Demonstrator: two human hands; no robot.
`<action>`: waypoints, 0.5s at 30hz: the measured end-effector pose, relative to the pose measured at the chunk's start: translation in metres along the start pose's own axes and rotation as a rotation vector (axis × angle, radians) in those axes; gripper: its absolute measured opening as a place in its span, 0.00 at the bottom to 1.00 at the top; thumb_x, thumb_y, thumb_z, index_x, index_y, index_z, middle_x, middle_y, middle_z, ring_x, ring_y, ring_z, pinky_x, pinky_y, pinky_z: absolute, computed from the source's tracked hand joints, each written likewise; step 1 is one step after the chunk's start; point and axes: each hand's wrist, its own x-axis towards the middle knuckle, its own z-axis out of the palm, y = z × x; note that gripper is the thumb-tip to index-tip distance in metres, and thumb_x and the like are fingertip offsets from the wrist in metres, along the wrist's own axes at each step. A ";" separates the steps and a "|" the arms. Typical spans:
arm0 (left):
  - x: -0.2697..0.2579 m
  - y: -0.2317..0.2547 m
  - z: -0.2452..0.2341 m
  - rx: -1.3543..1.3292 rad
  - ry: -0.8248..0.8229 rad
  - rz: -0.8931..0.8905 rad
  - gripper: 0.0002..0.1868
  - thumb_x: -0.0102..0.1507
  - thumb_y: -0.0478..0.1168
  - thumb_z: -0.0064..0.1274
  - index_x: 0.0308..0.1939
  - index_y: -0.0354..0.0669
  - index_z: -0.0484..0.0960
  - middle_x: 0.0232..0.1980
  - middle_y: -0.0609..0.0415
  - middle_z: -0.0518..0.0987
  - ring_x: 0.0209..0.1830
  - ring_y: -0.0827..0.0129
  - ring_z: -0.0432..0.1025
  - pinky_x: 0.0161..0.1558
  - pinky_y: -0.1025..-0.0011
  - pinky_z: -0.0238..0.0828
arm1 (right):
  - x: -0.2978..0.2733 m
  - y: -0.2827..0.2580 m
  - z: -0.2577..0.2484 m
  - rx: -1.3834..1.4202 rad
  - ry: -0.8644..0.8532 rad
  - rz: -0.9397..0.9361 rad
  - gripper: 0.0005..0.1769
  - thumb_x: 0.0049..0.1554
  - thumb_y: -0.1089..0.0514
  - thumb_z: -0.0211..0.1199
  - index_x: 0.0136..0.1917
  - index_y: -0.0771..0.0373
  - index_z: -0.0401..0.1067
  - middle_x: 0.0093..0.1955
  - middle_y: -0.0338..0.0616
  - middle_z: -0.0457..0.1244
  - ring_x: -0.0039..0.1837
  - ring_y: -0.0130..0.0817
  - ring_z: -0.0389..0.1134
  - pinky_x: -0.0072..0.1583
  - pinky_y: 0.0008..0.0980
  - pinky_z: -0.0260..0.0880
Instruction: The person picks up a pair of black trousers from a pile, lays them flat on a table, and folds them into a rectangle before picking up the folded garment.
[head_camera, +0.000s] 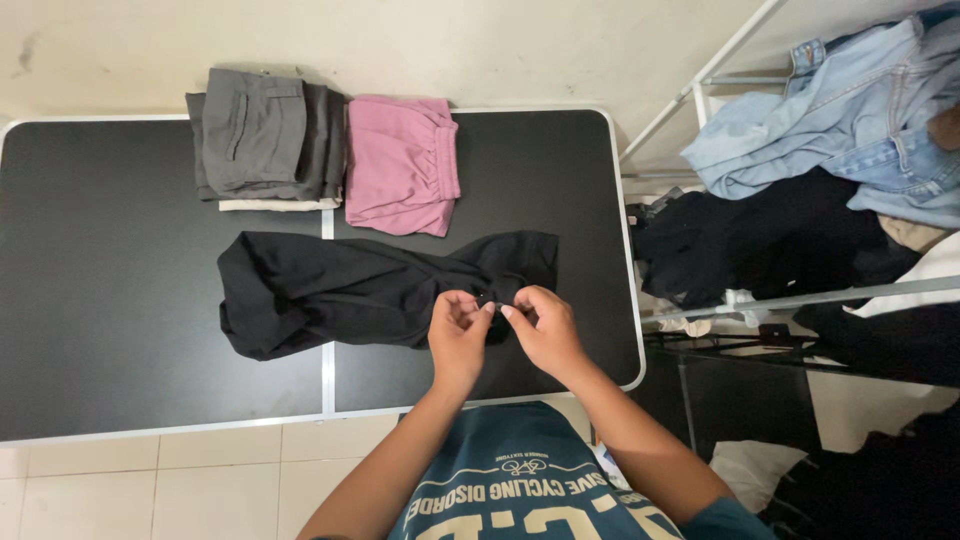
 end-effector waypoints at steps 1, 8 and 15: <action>0.001 0.000 0.000 -0.011 -0.012 -0.020 0.14 0.63 0.28 0.61 0.46 0.37 0.72 0.38 0.59 0.74 0.37 0.80 0.71 0.40 0.79 0.71 | 0.000 0.001 0.000 -0.002 -0.009 0.025 0.08 0.53 0.63 0.69 0.41 0.67 0.71 0.37 0.45 0.66 0.36 0.34 0.69 0.39 0.31 0.67; 0.000 0.011 -0.006 -0.013 -0.074 -0.062 0.19 0.63 0.28 0.59 0.55 0.38 0.70 0.39 0.54 0.77 0.36 0.77 0.73 0.39 0.78 0.74 | -0.004 -0.003 0.011 -0.105 0.087 -0.032 0.09 0.54 0.63 0.69 0.39 0.67 0.70 0.36 0.47 0.66 0.36 0.37 0.69 0.39 0.34 0.67; 0.002 0.025 -0.015 -0.067 -0.241 -0.115 0.25 0.63 0.26 0.52 0.64 0.38 0.66 0.49 0.52 0.75 0.38 0.76 0.76 0.44 0.74 0.80 | -0.010 -0.007 0.017 -0.149 0.175 -0.141 0.08 0.55 0.64 0.68 0.40 0.67 0.70 0.37 0.49 0.65 0.37 0.41 0.68 0.39 0.35 0.66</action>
